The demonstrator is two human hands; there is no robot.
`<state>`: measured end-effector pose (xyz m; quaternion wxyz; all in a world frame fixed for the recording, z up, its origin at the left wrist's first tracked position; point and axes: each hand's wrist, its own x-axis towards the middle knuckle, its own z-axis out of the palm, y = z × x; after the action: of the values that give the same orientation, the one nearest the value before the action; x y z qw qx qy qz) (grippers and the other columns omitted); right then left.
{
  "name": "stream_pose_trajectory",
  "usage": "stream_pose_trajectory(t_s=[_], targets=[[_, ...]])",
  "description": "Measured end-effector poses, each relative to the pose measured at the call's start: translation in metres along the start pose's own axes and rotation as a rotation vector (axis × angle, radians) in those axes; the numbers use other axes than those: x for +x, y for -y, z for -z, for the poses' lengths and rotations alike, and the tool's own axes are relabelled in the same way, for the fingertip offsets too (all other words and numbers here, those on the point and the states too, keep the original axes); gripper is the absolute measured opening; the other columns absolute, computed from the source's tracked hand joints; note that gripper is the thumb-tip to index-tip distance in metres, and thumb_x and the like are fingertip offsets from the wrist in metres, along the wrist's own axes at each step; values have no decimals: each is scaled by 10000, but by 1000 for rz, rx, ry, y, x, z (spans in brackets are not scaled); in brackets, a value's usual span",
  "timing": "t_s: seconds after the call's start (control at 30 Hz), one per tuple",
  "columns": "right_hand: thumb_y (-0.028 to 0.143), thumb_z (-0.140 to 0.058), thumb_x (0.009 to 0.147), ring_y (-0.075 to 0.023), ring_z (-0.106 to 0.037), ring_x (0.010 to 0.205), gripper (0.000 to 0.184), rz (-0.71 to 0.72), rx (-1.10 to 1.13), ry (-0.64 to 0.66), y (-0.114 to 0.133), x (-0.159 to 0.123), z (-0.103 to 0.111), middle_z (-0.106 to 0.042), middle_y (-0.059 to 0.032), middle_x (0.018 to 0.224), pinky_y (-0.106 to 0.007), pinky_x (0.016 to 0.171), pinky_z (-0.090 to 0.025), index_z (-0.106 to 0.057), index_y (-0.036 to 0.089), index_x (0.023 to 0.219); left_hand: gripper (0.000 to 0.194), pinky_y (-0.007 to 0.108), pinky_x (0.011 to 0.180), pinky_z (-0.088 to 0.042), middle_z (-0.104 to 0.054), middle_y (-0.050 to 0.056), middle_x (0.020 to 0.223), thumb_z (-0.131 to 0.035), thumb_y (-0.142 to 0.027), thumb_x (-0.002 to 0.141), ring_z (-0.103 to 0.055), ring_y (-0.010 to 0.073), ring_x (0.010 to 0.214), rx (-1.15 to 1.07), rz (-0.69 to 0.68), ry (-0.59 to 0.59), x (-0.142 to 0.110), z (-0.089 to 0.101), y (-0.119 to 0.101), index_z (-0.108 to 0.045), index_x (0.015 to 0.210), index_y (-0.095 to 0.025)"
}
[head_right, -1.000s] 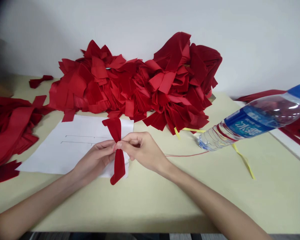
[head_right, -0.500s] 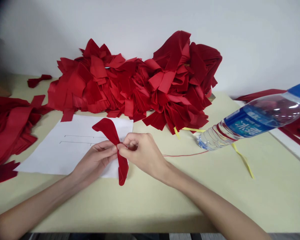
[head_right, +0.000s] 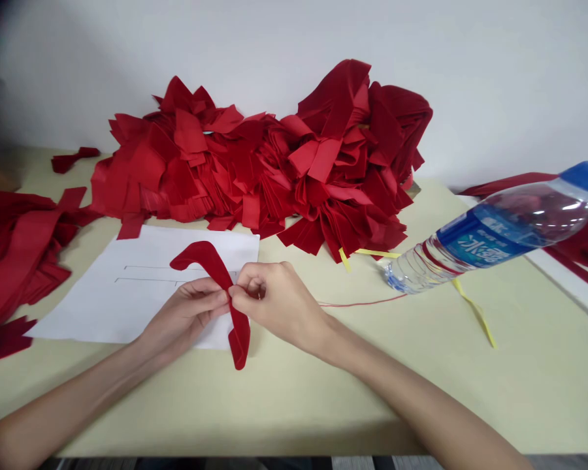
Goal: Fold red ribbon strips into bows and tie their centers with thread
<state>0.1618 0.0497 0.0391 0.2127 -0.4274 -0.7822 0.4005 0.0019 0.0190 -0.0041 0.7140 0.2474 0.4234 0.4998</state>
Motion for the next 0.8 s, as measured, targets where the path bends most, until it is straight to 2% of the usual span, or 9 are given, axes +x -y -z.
stream_pose_trajectory(t_s=[0.23,0.4,0.53,0.67,0.8], targets=[[182,-477,777,-56,-340,500,152,58,-124,-44,1,-1,0,-377,61,531,-206,504,-289,-446,177,628,58,242,785,-493,-656,-8,635,-720,-114,654,-604,100,702,7,15,20,-1,0,-1,-685,621,-146],[167,-476,769,-54,-334,500,154,66,-155,-55,0,-1,1,-375,63,527,-203,505,-287,-431,177,621,107,253,816,-489,-613,-12,620,-668,-128,720,-573,90,690,-50,-19,115,-2,-1,-2,-676,613,-134],[167,-484,762,-50,-330,496,144,65,-153,-55,-2,0,-2,-383,68,522,-196,491,-279,-437,176,626,58,256,808,-481,-616,-4,652,-700,-144,694,-564,102,717,19,-40,101,-2,0,1,-673,643,-135],[174,-496,765,-45,-330,496,144,57,-96,-20,-4,2,-2,-387,68,527,-188,479,-277,-451,170,629,36,261,812,-465,-628,9,697,-686,-150,716,-566,115,758,95,-43,95,-2,0,2,-677,683,-138],[217,-487,813,-44,-330,497,158,66,60,97,-5,6,8,-386,64,539,-185,472,-280,-501,157,668,95,253,807,-448,-606,0,695,-644,-170,763,-551,104,738,74,-31,156,-2,1,0,-647,672,-143]])
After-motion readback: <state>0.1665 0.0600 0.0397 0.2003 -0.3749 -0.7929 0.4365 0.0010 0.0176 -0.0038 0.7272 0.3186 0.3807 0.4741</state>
